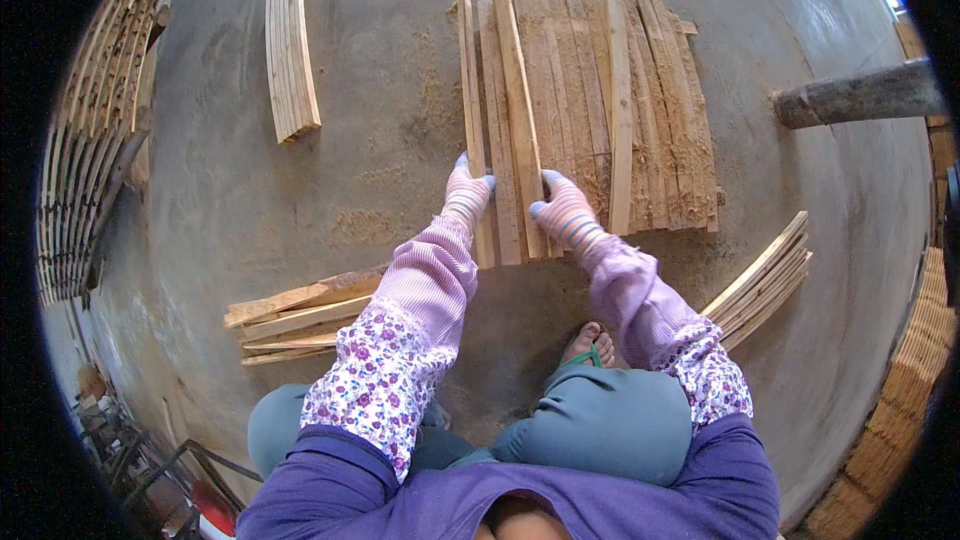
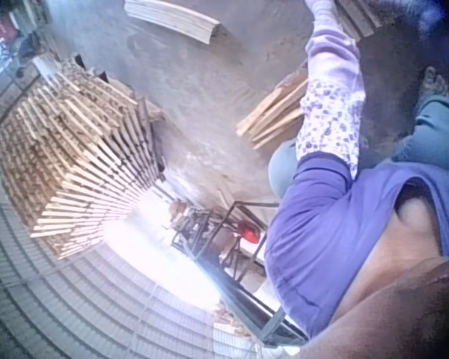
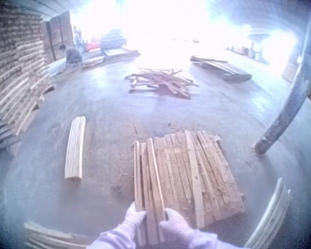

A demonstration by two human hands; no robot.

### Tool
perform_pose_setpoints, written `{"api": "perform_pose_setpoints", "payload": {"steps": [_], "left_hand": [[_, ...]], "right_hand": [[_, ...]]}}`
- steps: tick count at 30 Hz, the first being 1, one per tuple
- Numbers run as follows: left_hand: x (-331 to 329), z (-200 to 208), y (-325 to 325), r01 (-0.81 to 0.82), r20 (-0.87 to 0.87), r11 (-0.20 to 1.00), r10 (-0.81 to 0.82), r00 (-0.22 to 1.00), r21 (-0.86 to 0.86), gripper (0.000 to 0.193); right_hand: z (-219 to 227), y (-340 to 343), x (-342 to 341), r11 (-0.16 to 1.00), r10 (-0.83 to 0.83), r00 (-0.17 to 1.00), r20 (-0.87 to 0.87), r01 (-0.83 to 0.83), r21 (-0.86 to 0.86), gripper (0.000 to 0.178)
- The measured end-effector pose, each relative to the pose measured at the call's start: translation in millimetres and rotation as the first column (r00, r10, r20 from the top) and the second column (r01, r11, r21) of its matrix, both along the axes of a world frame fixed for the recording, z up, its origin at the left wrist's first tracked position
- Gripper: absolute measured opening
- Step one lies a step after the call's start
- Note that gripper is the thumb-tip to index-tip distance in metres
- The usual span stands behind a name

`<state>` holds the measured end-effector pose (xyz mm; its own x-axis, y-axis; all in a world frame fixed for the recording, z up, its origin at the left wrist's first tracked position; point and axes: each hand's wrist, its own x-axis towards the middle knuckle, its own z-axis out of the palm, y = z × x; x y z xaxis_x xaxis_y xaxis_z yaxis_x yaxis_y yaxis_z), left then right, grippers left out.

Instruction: The person sits on the floor and assembles a rectangular wooden frame by arranging thin wooden slats into a grid pattern. They pick up slats from nearby piles and place them horizontally and vertically to form the structure.

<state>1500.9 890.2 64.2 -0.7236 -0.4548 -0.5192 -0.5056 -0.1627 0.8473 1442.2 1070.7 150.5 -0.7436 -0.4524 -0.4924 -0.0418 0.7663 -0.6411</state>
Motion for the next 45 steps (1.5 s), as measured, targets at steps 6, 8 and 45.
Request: {"api": "perform_pose_setpoints", "payload": {"steps": [6,8,45], "left_hand": [[-2,-4,6,-0.014,0.180,0.999,0.022,0.983,-0.044,0.075],[-5,-7,0,-0.059,0.155,0.992,0.042,0.987,0.110,0.074],[-14,14,10,-0.073,0.107,0.992,0.085,0.991,-0.106,0.072]], "right_hand": [[10,36,-15,0.861,-0.122,0.787,0.605,0.387,-0.330,0.062],[7,46,-20,0.839,-0.128,0.722,0.680,0.444,-0.315,0.062],[-72,361,58,0.076,-0.520,0.526,-0.674,0.814,0.576,0.068]]}}
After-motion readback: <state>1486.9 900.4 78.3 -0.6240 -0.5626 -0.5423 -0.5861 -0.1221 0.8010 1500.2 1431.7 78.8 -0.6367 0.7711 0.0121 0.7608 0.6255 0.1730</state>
